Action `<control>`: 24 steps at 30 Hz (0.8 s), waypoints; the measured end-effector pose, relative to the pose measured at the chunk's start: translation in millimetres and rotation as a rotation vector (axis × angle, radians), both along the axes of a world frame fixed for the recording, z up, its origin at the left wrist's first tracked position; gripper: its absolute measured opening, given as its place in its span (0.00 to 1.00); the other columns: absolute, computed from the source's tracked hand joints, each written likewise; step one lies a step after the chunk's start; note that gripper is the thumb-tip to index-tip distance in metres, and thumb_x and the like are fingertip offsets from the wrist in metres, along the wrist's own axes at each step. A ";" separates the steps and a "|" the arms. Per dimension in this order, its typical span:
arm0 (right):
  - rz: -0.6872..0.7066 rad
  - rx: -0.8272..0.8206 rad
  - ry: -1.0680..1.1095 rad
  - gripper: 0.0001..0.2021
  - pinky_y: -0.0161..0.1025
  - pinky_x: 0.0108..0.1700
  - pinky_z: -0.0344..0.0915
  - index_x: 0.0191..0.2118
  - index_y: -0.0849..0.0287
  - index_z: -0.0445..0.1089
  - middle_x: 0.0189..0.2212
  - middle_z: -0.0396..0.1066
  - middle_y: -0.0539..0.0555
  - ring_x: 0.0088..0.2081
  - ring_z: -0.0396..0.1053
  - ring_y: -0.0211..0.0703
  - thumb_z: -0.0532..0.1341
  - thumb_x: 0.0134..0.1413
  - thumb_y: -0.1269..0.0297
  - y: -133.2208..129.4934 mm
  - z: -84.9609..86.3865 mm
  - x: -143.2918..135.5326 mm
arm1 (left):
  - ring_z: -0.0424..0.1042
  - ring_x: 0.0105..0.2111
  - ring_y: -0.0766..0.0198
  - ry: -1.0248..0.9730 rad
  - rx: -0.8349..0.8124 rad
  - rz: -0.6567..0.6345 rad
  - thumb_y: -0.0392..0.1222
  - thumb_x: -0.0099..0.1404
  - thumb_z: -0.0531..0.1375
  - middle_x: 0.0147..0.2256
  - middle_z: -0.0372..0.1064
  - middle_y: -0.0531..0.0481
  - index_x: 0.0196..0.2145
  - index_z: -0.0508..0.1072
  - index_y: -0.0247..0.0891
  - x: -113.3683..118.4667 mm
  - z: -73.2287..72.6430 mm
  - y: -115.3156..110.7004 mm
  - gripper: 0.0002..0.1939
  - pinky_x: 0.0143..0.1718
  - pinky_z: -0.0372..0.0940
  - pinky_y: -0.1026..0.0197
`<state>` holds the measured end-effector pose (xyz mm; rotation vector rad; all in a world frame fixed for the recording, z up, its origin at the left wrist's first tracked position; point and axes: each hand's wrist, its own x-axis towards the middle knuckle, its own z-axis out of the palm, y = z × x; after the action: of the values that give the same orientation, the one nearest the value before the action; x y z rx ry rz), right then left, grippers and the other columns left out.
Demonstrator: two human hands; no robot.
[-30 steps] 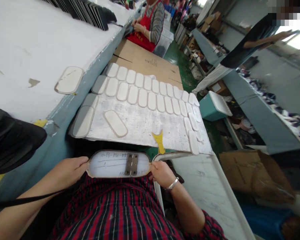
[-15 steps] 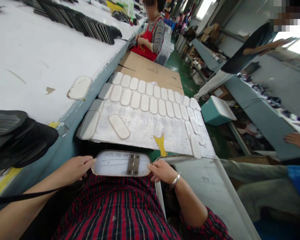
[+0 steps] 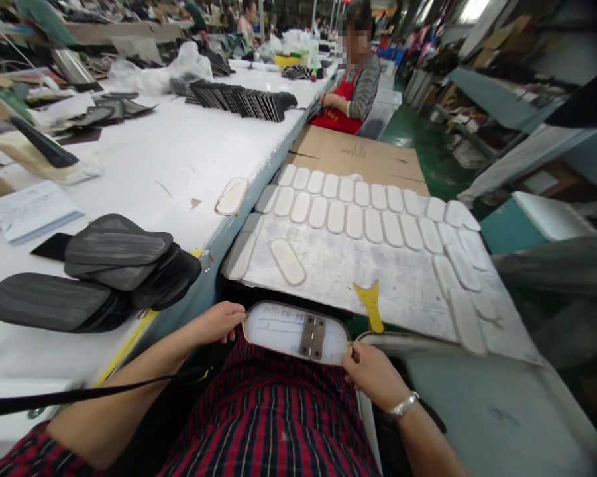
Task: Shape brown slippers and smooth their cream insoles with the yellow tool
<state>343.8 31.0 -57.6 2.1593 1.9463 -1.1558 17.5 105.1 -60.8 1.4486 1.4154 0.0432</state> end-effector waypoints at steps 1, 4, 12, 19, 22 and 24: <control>-0.003 0.001 0.006 0.10 0.32 0.25 0.55 0.27 0.61 0.62 0.27 0.71 0.57 0.25 0.69 0.38 0.52 0.55 0.63 0.0 0.0 0.5 | 0.62 0.16 0.67 -0.003 0.000 0.007 0.49 0.54 0.48 0.17 0.60 0.54 0.21 0.60 0.37 0.5 0.4 -0.5 0.13 0.14 0.56 0.67; -0.012 0.003 0.044 0.14 0.32 0.25 0.55 0.26 0.61 0.62 0.26 0.71 0.57 0.26 0.69 0.39 0.51 0.57 0.58 0.7 -0.7 3.0 | 0.63 0.18 0.65 -0.009 0.000 0.028 0.53 0.56 0.47 0.19 0.62 0.52 0.22 0.61 0.37 1.9 1.3 -2.3 0.17 0.16 0.57 0.66; -0.054 -0.029 0.110 0.18 0.31 0.24 0.55 0.24 0.60 0.60 0.21 0.69 0.53 0.23 0.70 0.36 0.46 0.61 0.58 3.7 -7.3 7.7 | 0.53 0.17 0.68 0.063 0.178 -0.070 0.59 0.58 0.49 0.16 0.52 0.56 0.18 0.62 0.36 1.6 -9.8 -3.3 0.24 0.19 0.48 0.65; -0.100 -0.064 0.149 0.16 0.29 0.24 0.57 0.25 0.60 0.59 0.21 0.69 0.51 0.22 0.70 0.35 0.47 0.60 0.59 3.1 -11.8 9.2 | 0.53 0.21 0.67 0.019 0.190 -0.187 0.58 0.58 0.49 0.17 0.52 0.55 0.17 0.60 0.36 -4.1 -15.7 6.8 0.23 0.23 0.49 0.66; -0.106 -0.074 0.137 0.15 0.29 0.26 0.59 0.27 0.60 0.61 0.22 0.70 0.53 0.26 0.70 0.36 0.48 0.60 0.59 1.9 -12.6 9.4 | 0.55 0.22 0.67 0.071 0.222 -0.251 0.58 0.57 0.49 0.18 0.55 0.55 0.17 0.62 0.36 -6.1 -19.4 11.7 0.24 0.25 0.50 0.66; -0.138 -0.093 0.171 0.15 0.29 0.26 0.61 0.28 0.61 0.62 0.24 0.70 0.54 0.27 0.71 0.37 0.49 0.60 0.58 1.7 -13.4 10.4 | 0.57 0.23 0.67 0.105 0.231 -0.281 0.58 0.57 0.48 0.18 0.57 0.55 0.17 0.63 0.35 -6.8 -22.5 14.4 0.24 0.26 0.51 0.68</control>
<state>354.2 32.8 -70.9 2.2451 1.7852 -1.4666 10.7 119.5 -83.3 1.8542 1.3093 -0.0495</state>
